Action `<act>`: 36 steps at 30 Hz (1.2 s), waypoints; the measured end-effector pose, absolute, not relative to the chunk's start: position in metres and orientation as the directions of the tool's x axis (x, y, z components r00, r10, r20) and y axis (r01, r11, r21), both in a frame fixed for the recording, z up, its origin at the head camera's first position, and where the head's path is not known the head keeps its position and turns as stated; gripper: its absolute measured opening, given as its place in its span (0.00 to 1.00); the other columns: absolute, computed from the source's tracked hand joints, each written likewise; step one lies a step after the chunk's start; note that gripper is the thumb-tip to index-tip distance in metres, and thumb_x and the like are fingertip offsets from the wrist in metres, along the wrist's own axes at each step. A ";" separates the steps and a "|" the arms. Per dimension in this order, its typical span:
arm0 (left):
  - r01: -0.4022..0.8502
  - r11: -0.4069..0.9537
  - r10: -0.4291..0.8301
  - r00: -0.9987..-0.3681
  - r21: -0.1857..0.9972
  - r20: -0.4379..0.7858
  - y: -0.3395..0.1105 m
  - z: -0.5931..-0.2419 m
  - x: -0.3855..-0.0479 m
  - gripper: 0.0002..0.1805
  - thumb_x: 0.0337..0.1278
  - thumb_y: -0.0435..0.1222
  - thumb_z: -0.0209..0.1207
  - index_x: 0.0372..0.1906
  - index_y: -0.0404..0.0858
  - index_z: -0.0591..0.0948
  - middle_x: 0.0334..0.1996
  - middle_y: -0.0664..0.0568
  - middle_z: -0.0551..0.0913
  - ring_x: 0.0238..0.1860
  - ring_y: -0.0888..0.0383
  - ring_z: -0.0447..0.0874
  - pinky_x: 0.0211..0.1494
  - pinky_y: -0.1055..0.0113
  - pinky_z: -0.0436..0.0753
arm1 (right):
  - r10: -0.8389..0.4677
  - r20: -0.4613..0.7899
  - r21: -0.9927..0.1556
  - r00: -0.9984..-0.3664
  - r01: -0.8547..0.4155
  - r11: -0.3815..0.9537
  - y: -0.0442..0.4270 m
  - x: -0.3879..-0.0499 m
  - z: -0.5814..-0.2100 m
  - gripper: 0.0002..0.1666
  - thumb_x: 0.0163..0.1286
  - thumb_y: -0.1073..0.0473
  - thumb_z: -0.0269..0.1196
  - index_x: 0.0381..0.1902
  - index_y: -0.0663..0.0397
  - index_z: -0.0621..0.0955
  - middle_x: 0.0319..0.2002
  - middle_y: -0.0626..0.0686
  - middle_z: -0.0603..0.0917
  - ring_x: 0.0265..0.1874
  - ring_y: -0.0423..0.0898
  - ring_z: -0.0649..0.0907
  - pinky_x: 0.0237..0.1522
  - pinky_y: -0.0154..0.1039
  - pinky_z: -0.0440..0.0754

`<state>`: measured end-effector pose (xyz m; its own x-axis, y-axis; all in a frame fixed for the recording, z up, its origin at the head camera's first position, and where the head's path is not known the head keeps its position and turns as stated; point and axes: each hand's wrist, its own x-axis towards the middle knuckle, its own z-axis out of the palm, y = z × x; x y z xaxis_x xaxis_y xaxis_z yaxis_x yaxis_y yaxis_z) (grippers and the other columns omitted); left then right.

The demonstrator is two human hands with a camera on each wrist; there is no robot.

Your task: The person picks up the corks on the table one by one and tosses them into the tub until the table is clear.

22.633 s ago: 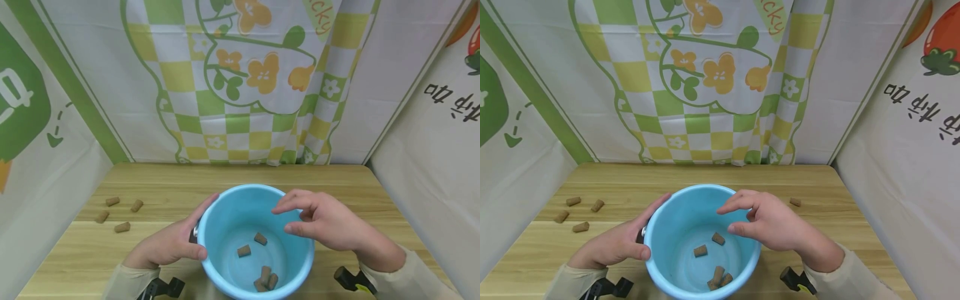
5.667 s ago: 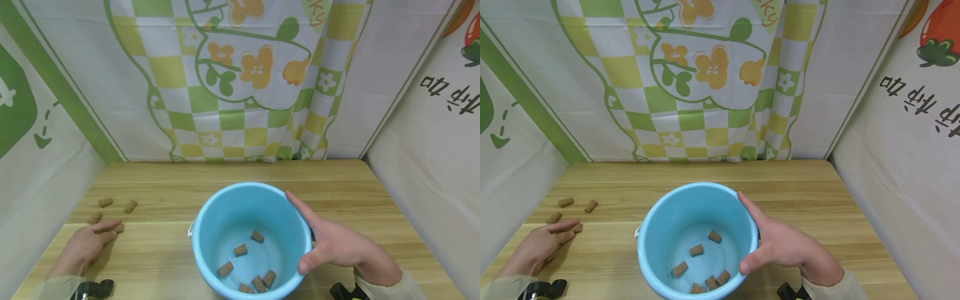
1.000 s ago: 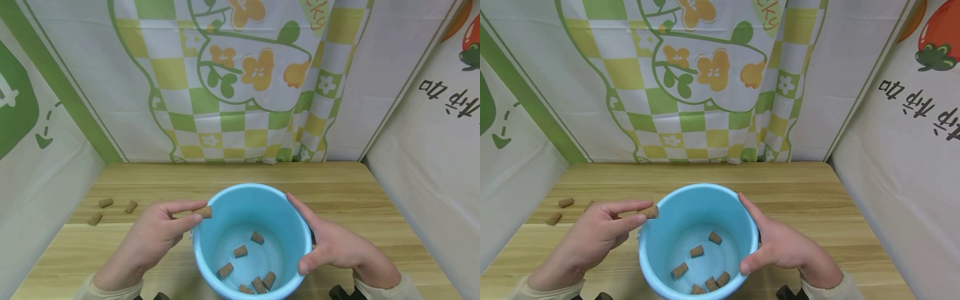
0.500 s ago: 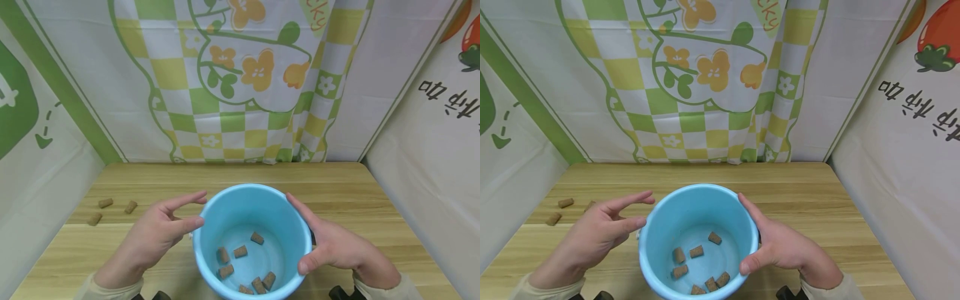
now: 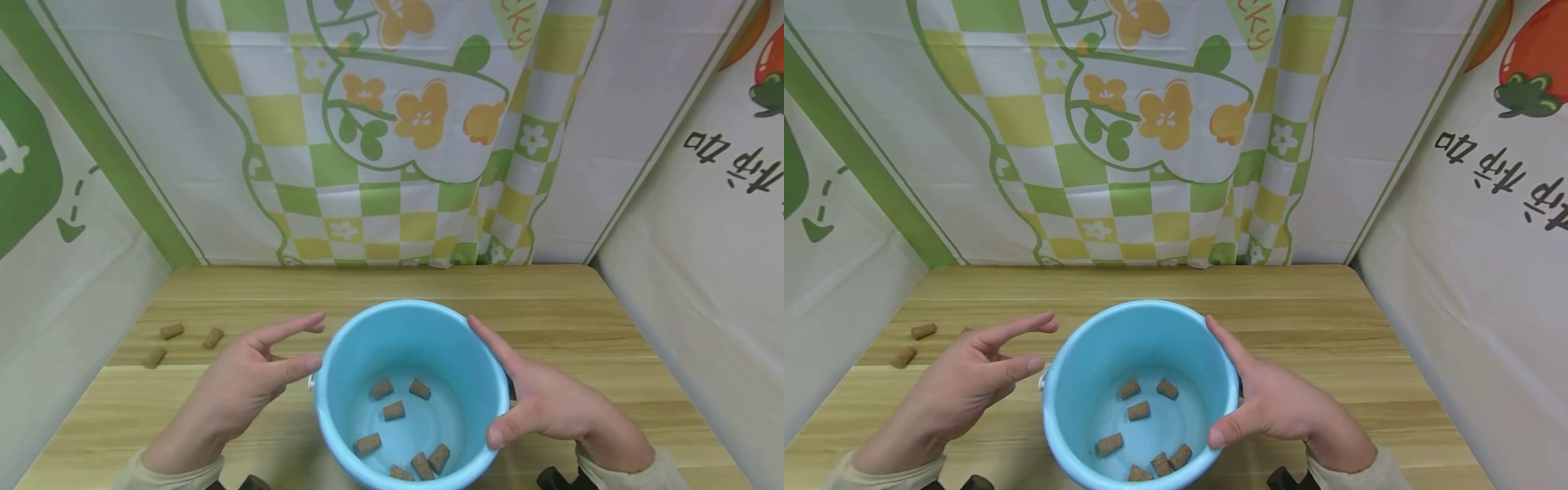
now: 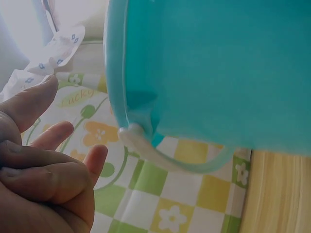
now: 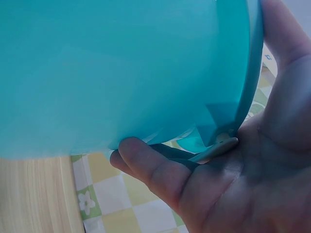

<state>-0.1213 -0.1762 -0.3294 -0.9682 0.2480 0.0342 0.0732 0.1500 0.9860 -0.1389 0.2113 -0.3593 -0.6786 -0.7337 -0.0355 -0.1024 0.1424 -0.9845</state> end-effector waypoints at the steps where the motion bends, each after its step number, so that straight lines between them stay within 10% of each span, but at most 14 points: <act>1: 0.077 0.160 0.240 -0.970 0.984 0.037 -0.178 -0.330 -0.121 0.30 0.56 0.34 0.71 0.65 0.41 0.79 0.61 0.45 0.75 0.13 0.63 0.55 0.15 0.71 0.60 | -0.733 -0.036 -0.984 -0.679 -0.103 0.143 0.211 -0.139 -0.359 0.77 0.55 0.63 0.78 0.80 0.30 0.34 0.72 0.66 0.60 0.59 0.67 0.74 0.54 0.51 0.79; 13: 0.096 0.223 0.111 -0.991 0.970 0.072 -0.230 -0.349 -0.120 0.29 0.62 0.34 0.67 0.69 0.45 0.76 0.53 0.62 0.81 0.12 0.54 0.47 0.11 0.61 0.52 | -0.737 -0.010 -0.983 -0.675 -0.128 0.131 0.211 -0.141 -0.360 0.76 0.55 0.62 0.78 0.80 0.31 0.34 0.72 0.67 0.59 0.60 0.68 0.73 0.55 0.51 0.78; 21: 0.118 -0.005 0.123 -0.985 0.993 0.117 -0.293 -0.372 -0.132 0.32 0.68 0.24 0.56 0.73 0.46 0.70 0.71 0.54 0.62 0.14 0.55 0.42 0.14 0.62 0.48 | -0.735 -0.006 -0.982 -0.678 -0.135 0.132 0.212 -0.141 -0.361 0.76 0.55 0.61 0.78 0.80 0.31 0.34 0.71 0.67 0.60 0.60 0.67 0.73 0.54 0.50 0.78; 36: 0.021 -0.237 -0.001 -1.000 0.971 0.021 -0.367 -0.411 -0.143 0.30 0.71 0.25 0.54 0.69 0.56 0.74 0.58 0.70 0.78 0.14 0.62 0.49 0.15 0.66 0.48 | -0.739 -0.023 -0.981 -0.673 -0.126 0.145 0.212 -0.140 -0.360 0.77 0.56 0.62 0.78 0.80 0.31 0.33 0.72 0.66 0.59 0.61 0.66 0.73 0.55 0.50 0.77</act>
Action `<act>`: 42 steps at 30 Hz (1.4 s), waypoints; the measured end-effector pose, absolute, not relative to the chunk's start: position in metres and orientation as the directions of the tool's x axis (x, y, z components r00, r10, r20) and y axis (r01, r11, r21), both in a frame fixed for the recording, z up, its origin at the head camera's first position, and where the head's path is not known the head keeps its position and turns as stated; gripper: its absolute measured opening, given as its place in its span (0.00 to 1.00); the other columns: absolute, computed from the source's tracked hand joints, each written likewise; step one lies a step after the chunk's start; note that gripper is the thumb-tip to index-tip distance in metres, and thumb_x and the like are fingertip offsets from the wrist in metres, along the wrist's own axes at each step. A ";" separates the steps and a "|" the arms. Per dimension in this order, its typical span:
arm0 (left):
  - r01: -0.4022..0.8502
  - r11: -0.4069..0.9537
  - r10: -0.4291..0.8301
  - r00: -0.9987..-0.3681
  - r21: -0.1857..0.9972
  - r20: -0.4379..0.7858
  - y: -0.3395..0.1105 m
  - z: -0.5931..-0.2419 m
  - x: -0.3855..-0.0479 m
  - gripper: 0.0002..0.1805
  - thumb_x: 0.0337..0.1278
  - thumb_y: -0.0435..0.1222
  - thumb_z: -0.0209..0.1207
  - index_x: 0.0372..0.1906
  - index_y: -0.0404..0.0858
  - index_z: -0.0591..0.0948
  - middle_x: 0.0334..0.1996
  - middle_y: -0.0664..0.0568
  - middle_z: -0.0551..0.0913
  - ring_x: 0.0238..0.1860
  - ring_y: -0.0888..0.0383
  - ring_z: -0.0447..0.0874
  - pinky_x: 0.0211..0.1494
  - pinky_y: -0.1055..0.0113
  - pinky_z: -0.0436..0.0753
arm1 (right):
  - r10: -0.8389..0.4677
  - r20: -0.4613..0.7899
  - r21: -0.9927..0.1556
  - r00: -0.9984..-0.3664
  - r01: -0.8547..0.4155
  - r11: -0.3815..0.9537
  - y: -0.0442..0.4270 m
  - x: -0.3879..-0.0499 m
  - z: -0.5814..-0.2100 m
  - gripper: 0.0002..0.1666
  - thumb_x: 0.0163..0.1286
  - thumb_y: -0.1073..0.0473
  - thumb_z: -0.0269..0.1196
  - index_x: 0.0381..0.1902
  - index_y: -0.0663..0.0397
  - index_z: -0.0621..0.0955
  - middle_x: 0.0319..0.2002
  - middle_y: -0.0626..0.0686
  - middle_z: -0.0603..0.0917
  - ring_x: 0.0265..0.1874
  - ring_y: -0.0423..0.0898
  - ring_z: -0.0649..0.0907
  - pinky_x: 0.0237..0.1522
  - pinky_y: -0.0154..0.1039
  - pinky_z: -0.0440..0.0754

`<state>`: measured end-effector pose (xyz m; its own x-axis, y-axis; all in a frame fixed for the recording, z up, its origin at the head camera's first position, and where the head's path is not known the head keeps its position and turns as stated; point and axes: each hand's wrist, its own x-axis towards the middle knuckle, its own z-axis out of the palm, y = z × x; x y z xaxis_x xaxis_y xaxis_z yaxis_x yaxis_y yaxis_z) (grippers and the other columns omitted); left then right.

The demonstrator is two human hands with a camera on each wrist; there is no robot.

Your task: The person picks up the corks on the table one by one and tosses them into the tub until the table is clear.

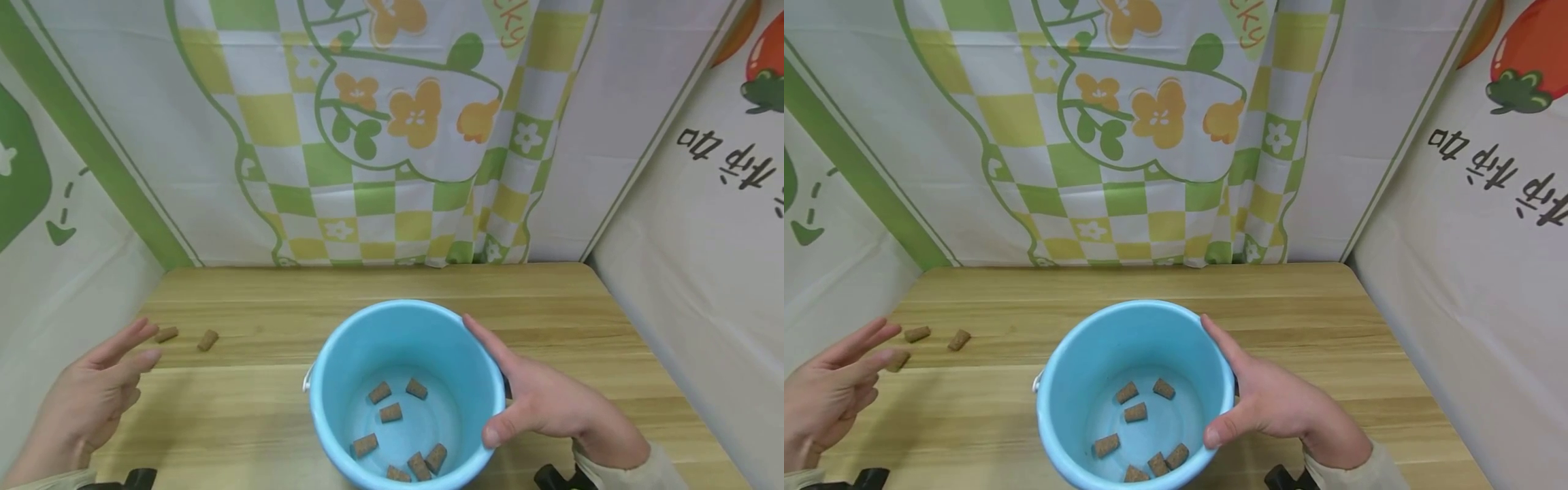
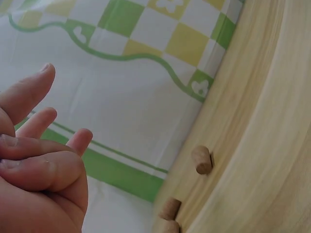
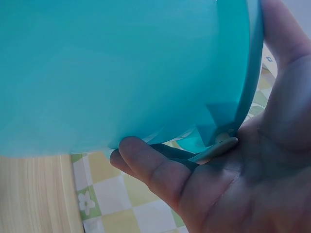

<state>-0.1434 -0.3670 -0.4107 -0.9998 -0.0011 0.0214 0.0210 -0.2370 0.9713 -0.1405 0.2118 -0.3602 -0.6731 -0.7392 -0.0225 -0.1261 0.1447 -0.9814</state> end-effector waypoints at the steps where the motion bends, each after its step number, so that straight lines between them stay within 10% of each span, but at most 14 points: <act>1: 0.016 -0.249 -0.011 -1.000 0.968 0.014 -0.370 -0.413 -0.144 0.30 0.71 0.24 0.54 0.68 0.57 0.75 0.58 0.70 0.78 0.14 0.62 0.50 0.16 0.66 0.48 | -0.740 -0.022 -0.982 -0.673 -0.125 0.143 0.212 -0.140 -0.360 0.77 0.55 0.62 0.78 0.80 0.31 0.33 0.72 0.66 0.59 0.61 0.66 0.73 0.55 0.50 0.77; 13: -0.137 -0.178 -0.156 -0.974 0.975 -0.165 -0.394 -0.436 -0.147 0.44 0.66 0.35 0.64 0.79 0.55 0.55 0.57 0.72 0.72 0.15 0.68 0.63 0.12 0.70 0.62 | -0.738 -0.025 -0.981 -0.674 -0.125 0.148 0.212 -0.140 -0.360 0.76 0.55 0.62 0.78 0.80 0.29 0.34 0.73 0.65 0.59 0.61 0.66 0.73 0.55 0.50 0.77; 23: -0.377 -0.061 -0.294 -0.878 0.924 -0.378 -0.412 -0.461 -0.156 0.55 0.57 0.51 0.69 0.80 0.58 0.45 0.78 0.65 0.38 0.15 0.66 0.64 0.11 0.68 0.66 | -0.753 0.003 -0.986 -0.658 -0.126 0.105 0.213 -0.141 -0.363 0.75 0.58 0.56 0.77 0.79 0.31 0.33 0.72 0.67 0.58 0.61 0.68 0.72 0.55 0.52 0.77; 36: -0.478 0.039 -0.436 -0.798 0.877 -0.416 -0.421 -0.480 -0.169 0.52 0.53 0.49 0.73 0.79 0.54 0.55 0.77 0.57 0.53 0.12 0.67 0.59 0.13 0.70 0.67 | -0.751 0.001 -0.982 -0.660 -0.140 0.123 0.213 -0.141 -0.363 0.74 0.58 0.54 0.77 0.80 0.31 0.33 0.72 0.68 0.58 0.61 0.67 0.73 0.54 0.51 0.78; 42: -0.433 0.020 -0.481 -0.794 0.901 -0.371 -0.413 -0.483 -0.173 0.48 0.54 0.44 0.73 0.78 0.47 0.60 0.52 0.74 0.76 0.12 0.66 0.61 0.14 0.70 0.67 | -0.745 -0.016 -0.984 -0.667 -0.123 0.132 0.213 -0.141 -0.361 0.75 0.57 0.58 0.77 0.79 0.29 0.33 0.73 0.66 0.58 0.61 0.67 0.72 0.55 0.51 0.77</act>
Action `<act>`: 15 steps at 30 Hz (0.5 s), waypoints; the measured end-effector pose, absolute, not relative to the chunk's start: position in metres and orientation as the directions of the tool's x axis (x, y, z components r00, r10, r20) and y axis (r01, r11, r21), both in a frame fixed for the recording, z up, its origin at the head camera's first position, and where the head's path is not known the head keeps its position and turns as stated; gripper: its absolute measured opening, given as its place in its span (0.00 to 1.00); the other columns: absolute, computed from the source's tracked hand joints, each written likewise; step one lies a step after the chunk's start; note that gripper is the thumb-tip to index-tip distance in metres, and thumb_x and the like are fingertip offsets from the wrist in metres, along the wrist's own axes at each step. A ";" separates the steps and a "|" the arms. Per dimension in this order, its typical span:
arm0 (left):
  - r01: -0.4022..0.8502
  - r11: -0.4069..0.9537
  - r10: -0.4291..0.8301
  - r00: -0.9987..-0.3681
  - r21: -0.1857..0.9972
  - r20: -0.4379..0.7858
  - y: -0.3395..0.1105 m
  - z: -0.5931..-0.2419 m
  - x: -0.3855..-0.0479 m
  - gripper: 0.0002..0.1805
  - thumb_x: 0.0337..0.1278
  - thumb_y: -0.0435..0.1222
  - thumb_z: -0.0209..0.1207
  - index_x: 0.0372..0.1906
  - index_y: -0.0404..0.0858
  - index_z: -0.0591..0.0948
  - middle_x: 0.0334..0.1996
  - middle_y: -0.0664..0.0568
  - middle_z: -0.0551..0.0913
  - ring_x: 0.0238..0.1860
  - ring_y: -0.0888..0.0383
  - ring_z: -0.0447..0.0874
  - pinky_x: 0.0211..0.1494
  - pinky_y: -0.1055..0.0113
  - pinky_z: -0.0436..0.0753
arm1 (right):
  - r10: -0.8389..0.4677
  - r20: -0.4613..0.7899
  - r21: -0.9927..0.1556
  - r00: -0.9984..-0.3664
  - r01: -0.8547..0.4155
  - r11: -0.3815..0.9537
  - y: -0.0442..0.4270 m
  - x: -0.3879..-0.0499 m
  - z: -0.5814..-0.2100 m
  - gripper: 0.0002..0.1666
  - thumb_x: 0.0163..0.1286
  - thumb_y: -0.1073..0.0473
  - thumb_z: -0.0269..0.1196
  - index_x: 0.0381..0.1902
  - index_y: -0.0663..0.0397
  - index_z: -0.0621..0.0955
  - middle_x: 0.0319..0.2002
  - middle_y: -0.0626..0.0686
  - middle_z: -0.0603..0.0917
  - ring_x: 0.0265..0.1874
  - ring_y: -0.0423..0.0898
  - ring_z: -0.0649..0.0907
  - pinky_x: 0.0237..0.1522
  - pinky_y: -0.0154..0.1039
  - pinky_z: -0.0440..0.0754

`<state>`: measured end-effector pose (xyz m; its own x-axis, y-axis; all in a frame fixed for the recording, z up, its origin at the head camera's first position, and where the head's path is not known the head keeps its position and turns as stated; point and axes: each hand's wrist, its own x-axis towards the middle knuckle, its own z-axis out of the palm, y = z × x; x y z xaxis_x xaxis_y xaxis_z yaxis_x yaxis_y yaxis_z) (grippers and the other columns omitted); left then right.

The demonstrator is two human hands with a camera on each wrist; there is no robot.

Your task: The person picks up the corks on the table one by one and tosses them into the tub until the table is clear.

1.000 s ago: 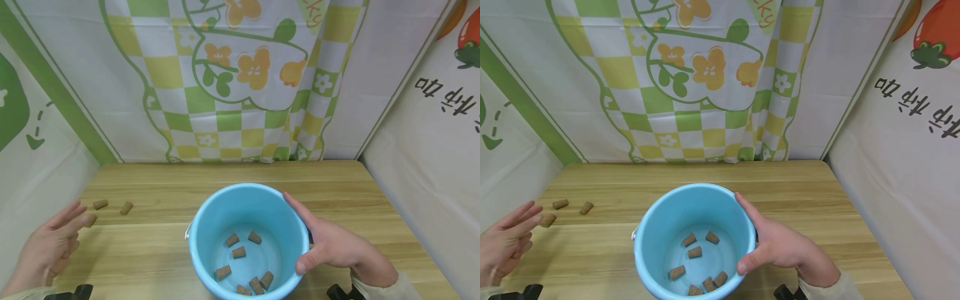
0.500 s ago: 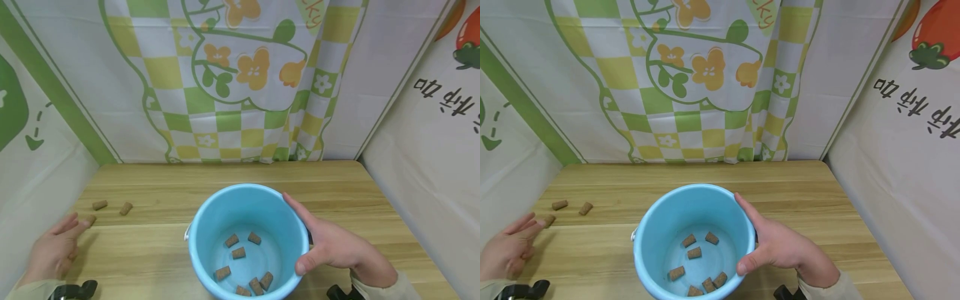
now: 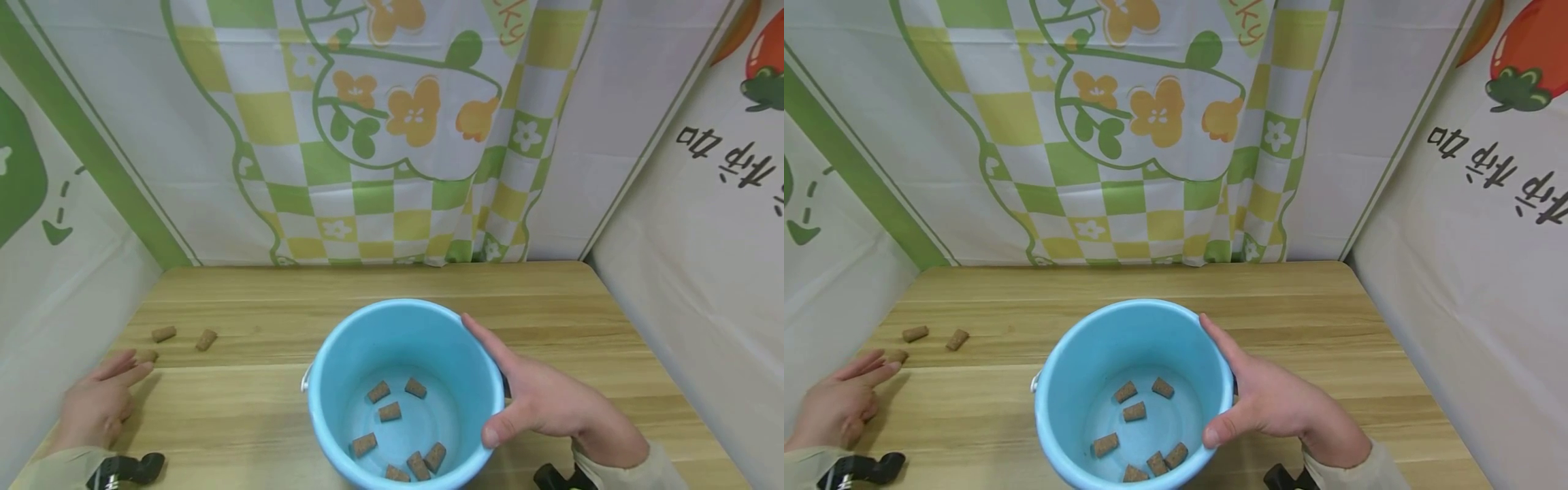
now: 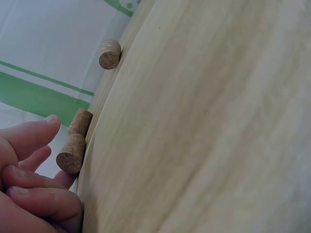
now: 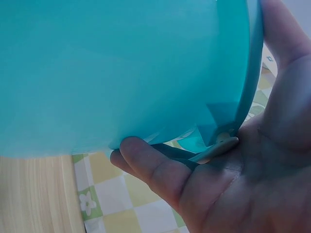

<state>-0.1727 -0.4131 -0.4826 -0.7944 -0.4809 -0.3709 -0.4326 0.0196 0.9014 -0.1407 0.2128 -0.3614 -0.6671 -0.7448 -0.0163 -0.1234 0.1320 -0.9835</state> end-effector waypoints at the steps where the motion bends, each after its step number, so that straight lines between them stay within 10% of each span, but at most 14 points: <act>1: -0.428 0.023 -0.484 -0.795 0.903 -0.365 -0.412 -0.483 -0.173 0.47 0.55 0.43 0.73 0.77 0.46 0.61 0.45 0.75 0.77 0.12 0.66 0.61 0.14 0.70 0.67 | -0.742 -0.022 -0.982 -0.670 -0.123 0.140 0.213 -0.141 -0.361 0.76 0.56 0.59 0.78 0.79 0.29 0.33 0.73 0.66 0.58 0.61 0.67 0.72 0.55 0.50 0.77; 5: -0.442 0.054 -0.491 -0.792 0.895 -0.361 -0.407 -0.481 -0.175 0.45 0.57 0.41 0.72 0.76 0.46 0.63 0.36 0.78 0.77 0.12 0.66 0.62 0.14 0.70 0.67 | -0.738 -0.033 -0.981 -0.674 -0.119 0.153 0.212 -0.141 -0.360 0.77 0.55 0.60 0.78 0.79 0.29 0.33 0.73 0.64 0.58 0.62 0.66 0.72 0.56 0.49 0.77; 8: -0.477 0.132 -0.498 -0.790 0.869 -0.358 -0.405 -0.479 -0.178 0.43 0.58 0.44 0.71 0.76 0.46 0.63 0.52 0.66 0.83 0.15 0.65 0.63 0.16 0.69 0.69 | -0.744 -0.034 -0.985 -0.668 -0.104 0.138 0.212 -0.141 -0.361 0.76 0.56 0.60 0.78 0.79 0.29 0.33 0.73 0.65 0.57 0.61 0.66 0.72 0.56 0.50 0.77; 11: -0.515 0.198 -0.507 -0.782 0.834 -0.363 -0.403 -0.478 -0.180 0.42 0.59 0.49 0.69 0.76 0.48 0.64 0.72 0.53 0.67 0.19 0.64 0.64 0.19 0.68 0.70 | -0.750 -0.032 -0.987 -0.661 -0.097 0.127 0.212 -0.141 -0.361 0.76 0.57 0.59 0.77 0.79 0.29 0.33 0.73 0.66 0.57 0.61 0.67 0.72 0.55 0.51 0.77; 15: -0.525 0.258 -0.523 -0.782 0.811 -0.340 -0.404 -0.479 -0.182 0.36 0.60 0.51 0.67 0.72 0.51 0.71 0.72 0.47 0.64 0.24 0.62 0.68 0.22 0.66 0.72 | -0.747 -0.034 -0.984 -0.664 -0.108 0.141 0.213 -0.141 -0.360 0.76 0.56 0.60 0.77 0.79 0.29 0.33 0.73 0.66 0.58 0.61 0.66 0.73 0.55 0.50 0.78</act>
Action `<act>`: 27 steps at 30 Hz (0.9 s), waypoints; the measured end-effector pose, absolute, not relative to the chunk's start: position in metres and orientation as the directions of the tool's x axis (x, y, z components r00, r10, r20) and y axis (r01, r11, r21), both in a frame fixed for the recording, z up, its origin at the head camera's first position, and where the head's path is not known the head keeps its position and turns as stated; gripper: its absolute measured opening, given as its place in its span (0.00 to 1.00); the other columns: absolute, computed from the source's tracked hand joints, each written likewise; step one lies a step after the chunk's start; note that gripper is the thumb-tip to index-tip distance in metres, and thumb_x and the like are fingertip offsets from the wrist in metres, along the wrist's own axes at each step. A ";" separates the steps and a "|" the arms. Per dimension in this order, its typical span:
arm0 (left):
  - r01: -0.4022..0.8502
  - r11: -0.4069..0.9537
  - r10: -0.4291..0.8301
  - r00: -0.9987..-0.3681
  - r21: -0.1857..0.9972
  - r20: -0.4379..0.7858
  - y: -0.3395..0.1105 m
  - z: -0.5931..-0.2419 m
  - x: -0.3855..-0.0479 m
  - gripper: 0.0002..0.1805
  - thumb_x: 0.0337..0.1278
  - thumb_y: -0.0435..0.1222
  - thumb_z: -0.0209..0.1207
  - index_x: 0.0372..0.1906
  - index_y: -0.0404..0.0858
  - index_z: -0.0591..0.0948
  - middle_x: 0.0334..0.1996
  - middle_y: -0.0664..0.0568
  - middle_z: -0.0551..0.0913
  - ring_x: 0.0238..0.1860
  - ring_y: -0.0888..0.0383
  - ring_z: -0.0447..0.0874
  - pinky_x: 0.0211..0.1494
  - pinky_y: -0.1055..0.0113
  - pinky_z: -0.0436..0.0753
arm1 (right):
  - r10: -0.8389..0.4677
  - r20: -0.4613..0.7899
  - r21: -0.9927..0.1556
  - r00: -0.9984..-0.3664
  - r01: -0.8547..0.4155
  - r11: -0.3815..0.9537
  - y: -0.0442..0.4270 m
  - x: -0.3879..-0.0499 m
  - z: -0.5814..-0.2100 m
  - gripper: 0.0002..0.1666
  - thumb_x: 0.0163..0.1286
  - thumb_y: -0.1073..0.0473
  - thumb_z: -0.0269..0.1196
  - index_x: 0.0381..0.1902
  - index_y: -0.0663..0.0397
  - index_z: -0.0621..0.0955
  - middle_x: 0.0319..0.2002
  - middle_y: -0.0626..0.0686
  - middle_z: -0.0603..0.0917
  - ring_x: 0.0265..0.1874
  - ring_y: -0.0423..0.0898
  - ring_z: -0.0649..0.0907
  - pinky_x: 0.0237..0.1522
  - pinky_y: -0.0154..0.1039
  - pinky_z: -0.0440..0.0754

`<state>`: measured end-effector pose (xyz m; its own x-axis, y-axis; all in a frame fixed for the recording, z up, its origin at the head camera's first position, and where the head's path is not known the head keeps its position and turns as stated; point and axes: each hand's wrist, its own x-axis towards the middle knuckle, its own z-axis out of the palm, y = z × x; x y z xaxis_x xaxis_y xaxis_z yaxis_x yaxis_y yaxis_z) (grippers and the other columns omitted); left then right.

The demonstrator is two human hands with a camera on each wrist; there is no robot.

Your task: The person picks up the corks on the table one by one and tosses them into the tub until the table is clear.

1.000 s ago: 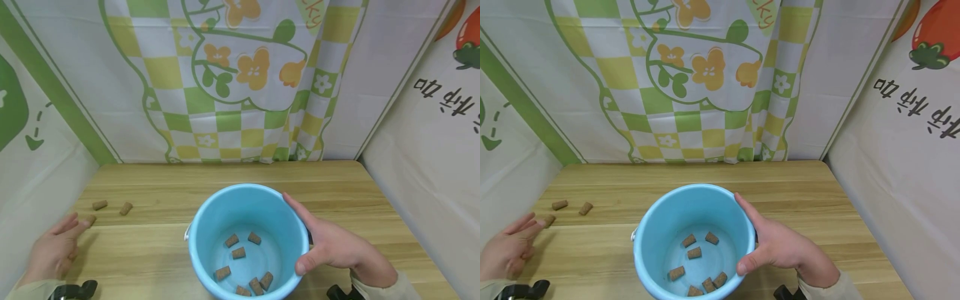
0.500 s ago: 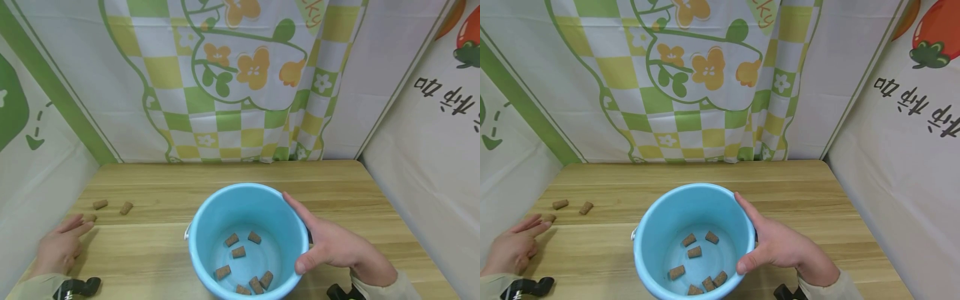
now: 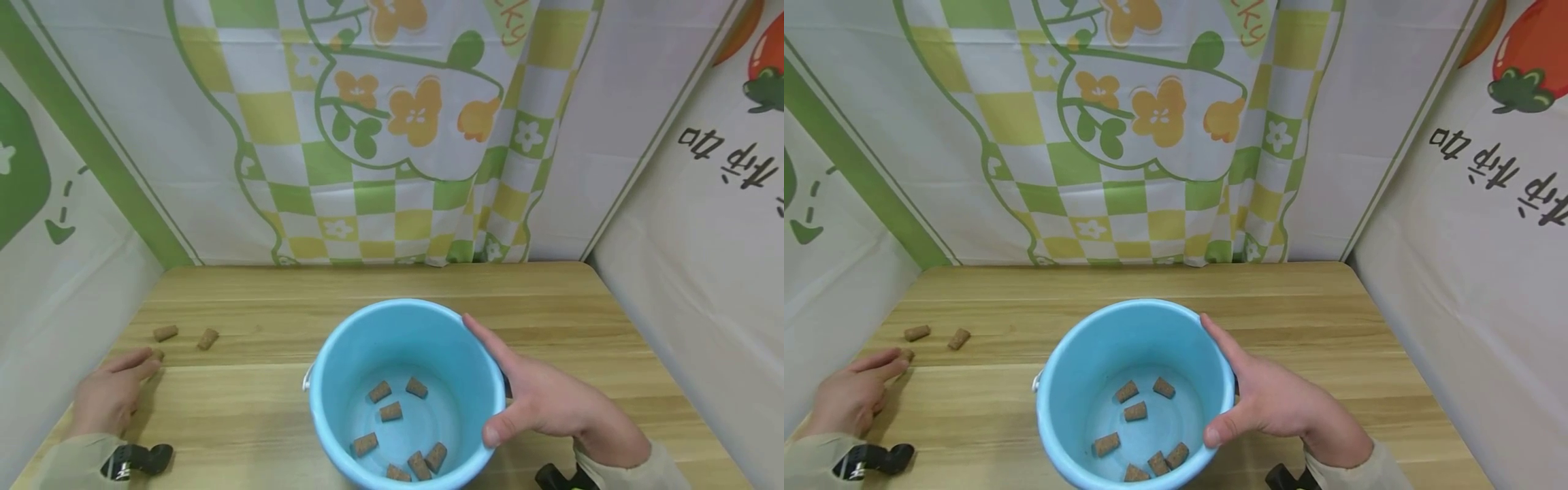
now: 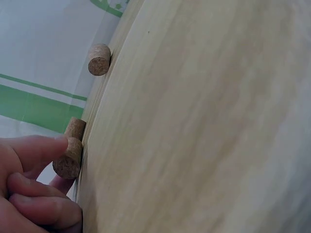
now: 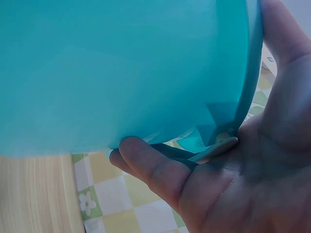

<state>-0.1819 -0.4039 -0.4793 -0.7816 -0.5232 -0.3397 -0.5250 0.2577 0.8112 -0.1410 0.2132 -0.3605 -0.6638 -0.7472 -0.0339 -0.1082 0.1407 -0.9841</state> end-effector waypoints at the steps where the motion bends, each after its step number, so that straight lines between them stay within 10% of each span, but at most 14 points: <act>1: -0.523 0.269 -0.529 -0.782 0.809 -0.330 -0.404 -0.480 -0.182 0.33 0.60 0.51 0.67 0.70 0.52 0.73 0.71 0.46 0.65 0.22 0.60 0.69 0.22 0.65 0.73 | -0.746 -0.034 -0.983 -0.665 -0.113 0.145 0.213 -0.141 -0.360 0.76 0.56 0.60 0.77 0.79 0.30 0.32 0.72 0.66 0.58 0.60 0.66 0.73 0.55 0.50 0.78; 15: -0.526 0.410 -0.520 -0.806 0.745 -0.282 -0.399 -0.478 -0.182 0.28 0.65 0.43 0.62 0.68 0.43 0.72 0.73 0.35 0.60 0.43 0.47 0.68 0.23 0.63 0.71 | -0.752 -0.028 -0.983 -0.658 -0.117 0.138 0.213 -0.141 -0.361 0.76 0.57 0.59 0.77 0.79 0.31 0.32 0.72 0.67 0.58 0.60 0.67 0.73 0.55 0.50 0.78; 22: -0.523 0.368 -0.508 -0.806 0.769 -0.305 -0.399 -0.481 -0.177 0.28 0.65 0.43 0.62 0.68 0.41 0.73 0.70 0.34 0.64 0.14 0.60 0.66 0.16 0.63 0.71 | -0.750 -0.031 -0.984 -0.660 -0.111 0.139 0.213 -0.141 -0.361 0.76 0.57 0.60 0.77 0.79 0.29 0.32 0.72 0.67 0.58 0.61 0.67 0.73 0.55 0.50 0.77; 27: -0.508 0.352 -0.505 -0.810 0.786 -0.297 -0.399 -0.483 -0.174 0.27 0.66 0.42 0.62 0.67 0.39 0.73 0.69 0.34 0.65 0.12 0.61 0.63 0.15 0.64 0.70 | -0.748 -0.023 -0.985 -0.663 -0.115 0.132 0.213 -0.142 -0.361 0.76 0.57 0.60 0.77 0.79 0.29 0.33 0.72 0.67 0.58 0.61 0.67 0.72 0.55 0.51 0.78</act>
<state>-0.1744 -0.3994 -0.4835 -0.8104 -0.5049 -0.2971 -0.5077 0.3522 0.7863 -0.1416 0.2126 -0.3609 -0.6631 -0.7482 -0.0232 -0.1148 0.1323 -0.9845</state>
